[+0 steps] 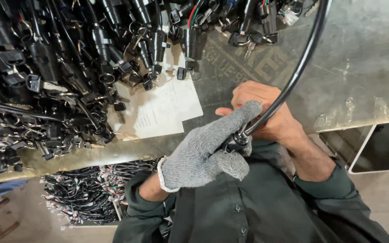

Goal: The person holds a black cable with a gloved hand and uses red-handled pliers to strip insulation from its ends and twist the exposed colored wires. They work on one cable at a time at a workbench covered with finished wire harnesses, setting completed cables aside and picking up the next one.

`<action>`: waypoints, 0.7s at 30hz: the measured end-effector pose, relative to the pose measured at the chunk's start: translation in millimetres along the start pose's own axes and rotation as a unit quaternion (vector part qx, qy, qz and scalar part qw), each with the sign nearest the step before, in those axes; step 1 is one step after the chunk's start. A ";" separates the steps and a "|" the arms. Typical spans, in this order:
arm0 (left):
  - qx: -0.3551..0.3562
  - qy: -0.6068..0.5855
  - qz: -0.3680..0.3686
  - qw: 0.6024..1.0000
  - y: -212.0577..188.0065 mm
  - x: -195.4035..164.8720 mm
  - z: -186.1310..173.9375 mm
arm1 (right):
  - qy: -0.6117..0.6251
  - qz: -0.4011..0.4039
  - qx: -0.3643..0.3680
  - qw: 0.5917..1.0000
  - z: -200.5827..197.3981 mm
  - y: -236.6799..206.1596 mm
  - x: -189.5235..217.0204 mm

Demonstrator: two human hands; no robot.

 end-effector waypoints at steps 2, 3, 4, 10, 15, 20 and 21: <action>-0.020 0.012 -0.002 1.000 -2.7 -1.9 1.0 | -0.002 0.014 0.012 1.000 0.3 -4.0 -5.0; -0.034 0.026 0.006 0.999 -3.7 -3.9 1.4 | -0.014 0.017 0.015 1.000 -0.6 -6.3 -6.9; -0.048 0.042 0.015 0.998 -4.0 -6.2 1.8 | -0.027 0.019 0.018 0.999 -1.8 -8.6 -8.2; -0.168 0.351 0.029 0.921 7.6 -8.7 -0.2 | -0.154 0.113 0.043 0.981 -5.1 -23.1 0.2; -0.194 0.319 0.064 0.925 3.5 7.6 5.9 | -0.181 0.134 -0.019 0.974 1.8 -28.5 -1.4; -0.306 0.402 0.055 0.861 -19.5 -0.7 -27.9 | -0.372 0.013 -0.032 0.928 -19.3 -10.1 -11.8; -0.353 0.333 0.098 0.869 -27.0 -8.1 -45.6 | -0.412 -0.017 -0.032 0.911 -27.9 -1.5 -8.8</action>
Point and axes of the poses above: each hand's wrist, its own y-axis towards the middle knuckle, its own z-axis out of the palm, x = y × z, the point moved 1 cm from there along y, towards the middle knuckle, and after that the axes turned 4 degrees about y, right-handed, at the moved point
